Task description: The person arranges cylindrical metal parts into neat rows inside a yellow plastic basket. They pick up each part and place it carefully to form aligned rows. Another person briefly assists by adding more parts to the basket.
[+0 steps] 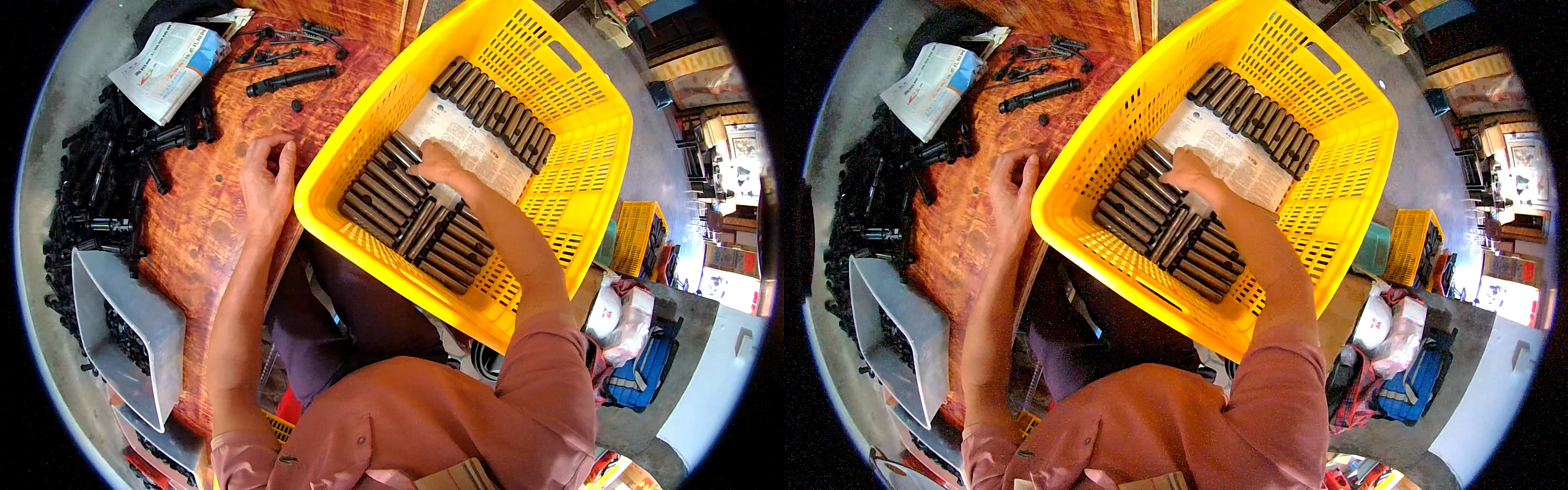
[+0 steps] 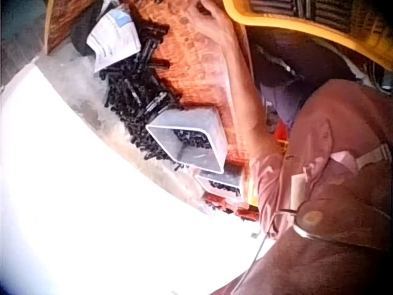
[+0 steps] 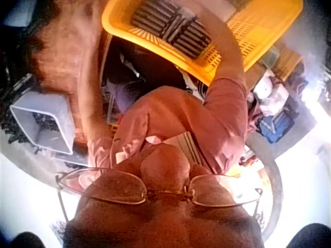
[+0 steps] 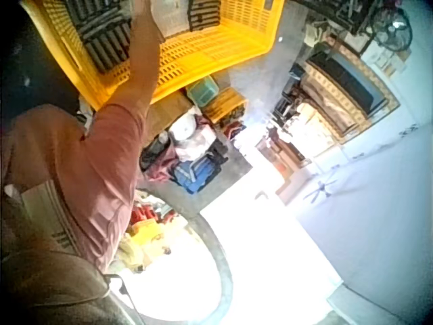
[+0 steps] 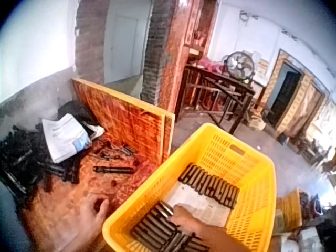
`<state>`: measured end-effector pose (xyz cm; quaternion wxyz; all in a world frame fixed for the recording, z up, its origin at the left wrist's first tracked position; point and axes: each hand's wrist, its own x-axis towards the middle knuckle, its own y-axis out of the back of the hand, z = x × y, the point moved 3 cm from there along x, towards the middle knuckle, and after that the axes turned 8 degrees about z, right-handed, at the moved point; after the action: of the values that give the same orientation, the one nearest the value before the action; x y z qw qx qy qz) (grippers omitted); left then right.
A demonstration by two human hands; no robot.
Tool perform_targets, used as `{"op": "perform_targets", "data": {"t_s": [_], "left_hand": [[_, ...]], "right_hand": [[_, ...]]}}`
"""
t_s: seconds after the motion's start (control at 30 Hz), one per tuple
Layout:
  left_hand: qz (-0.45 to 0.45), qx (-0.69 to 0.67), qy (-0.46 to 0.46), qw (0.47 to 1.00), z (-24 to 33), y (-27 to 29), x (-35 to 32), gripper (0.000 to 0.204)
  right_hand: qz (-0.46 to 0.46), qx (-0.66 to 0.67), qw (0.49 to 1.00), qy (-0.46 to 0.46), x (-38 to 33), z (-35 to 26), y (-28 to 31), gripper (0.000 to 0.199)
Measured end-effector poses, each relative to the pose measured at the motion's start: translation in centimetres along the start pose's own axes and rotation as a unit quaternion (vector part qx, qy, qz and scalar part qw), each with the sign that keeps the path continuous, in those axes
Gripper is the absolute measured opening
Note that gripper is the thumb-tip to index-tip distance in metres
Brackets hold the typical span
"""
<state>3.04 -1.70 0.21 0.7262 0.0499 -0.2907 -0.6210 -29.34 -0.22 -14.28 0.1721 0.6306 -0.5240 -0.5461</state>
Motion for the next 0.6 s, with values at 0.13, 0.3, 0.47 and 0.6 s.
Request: {"op": "perform_targets", "data": {"t_s": [0.13,0.3,0.47,0.6], "left_hand": [[0.001,0.023,-0.024,0.999,0.0,0.1,0.1,0.017],[0.001,0.020,-0.018,1.000,0.2,-0.1,0.1,0.017],[-0.002,0.025,-0.031,0.999,0.1,0.1,0.1,0.017],[-0.008,0.005,0.008,1.000,0.3,0.2,0.0,0.017]], "right_hand": [[-0.012,0.015,0.999,-0.026,0.0,-0.2,-1.0,0.059],[-0.004,0.022,0.999,-0.049,-0.1,-0.3,-1.4,0.060],[-0.020,0.049,0.997,-0.054,-1.0,-0.3,0.0,0.060],[0.000,0.066,0.995,-0.068,-1.4,-0.2,0.4,0.058]]}}
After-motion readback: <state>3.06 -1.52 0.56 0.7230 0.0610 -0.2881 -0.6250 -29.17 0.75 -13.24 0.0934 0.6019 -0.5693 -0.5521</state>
